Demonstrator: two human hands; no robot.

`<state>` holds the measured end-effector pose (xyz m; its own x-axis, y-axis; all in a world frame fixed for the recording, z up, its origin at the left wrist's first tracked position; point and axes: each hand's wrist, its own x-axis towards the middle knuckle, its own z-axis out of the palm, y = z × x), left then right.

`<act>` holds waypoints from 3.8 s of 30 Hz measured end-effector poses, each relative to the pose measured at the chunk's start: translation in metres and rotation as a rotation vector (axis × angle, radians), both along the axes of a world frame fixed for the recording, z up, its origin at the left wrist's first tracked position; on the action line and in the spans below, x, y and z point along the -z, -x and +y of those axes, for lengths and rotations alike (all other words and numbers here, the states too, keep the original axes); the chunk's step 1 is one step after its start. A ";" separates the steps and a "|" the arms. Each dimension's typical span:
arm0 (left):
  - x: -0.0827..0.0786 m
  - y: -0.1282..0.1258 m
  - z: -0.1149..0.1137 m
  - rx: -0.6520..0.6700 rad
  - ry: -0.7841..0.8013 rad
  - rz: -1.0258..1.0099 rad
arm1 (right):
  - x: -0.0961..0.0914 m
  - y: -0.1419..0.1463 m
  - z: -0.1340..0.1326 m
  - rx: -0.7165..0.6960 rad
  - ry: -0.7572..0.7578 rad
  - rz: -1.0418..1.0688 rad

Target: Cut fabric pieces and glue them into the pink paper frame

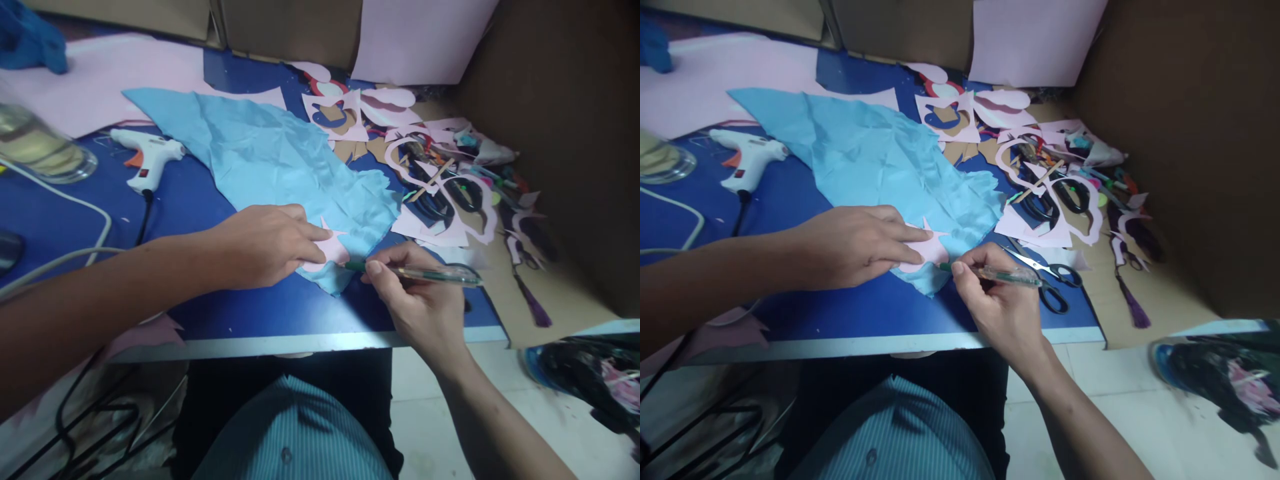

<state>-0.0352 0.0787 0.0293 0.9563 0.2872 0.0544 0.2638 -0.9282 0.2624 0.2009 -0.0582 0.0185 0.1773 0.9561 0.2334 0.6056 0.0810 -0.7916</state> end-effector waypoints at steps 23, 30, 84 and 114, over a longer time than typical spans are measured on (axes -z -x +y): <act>0.001 -0.001 0.001 0.011 -0.029 0.013 | -0.001 0.003 0.003 -0.021 0.001 0.006; -0.002 -0.001 0.000 0.018 -0.043 0.045 | -0.002 0.006 0.005 -0.030 -0.003 0.022; 0.002 0.001 0.001 0.022 0.005 -0.009 | -0.005 0.029 0.003 -0.185 0.009 0.035; 0.000 0.001 0.000 0.019 0.009 0.007 | -0.007 0.026 0.002 -0.147 0.032 -0.003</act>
<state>-0.0359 0.0791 0.0289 0.9621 0.2689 0.0456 0.2475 -0.9308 0.2689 0.1746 -0.0564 0.0252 0.0338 0.9786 0.2028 0.5911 0.1440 -0.7936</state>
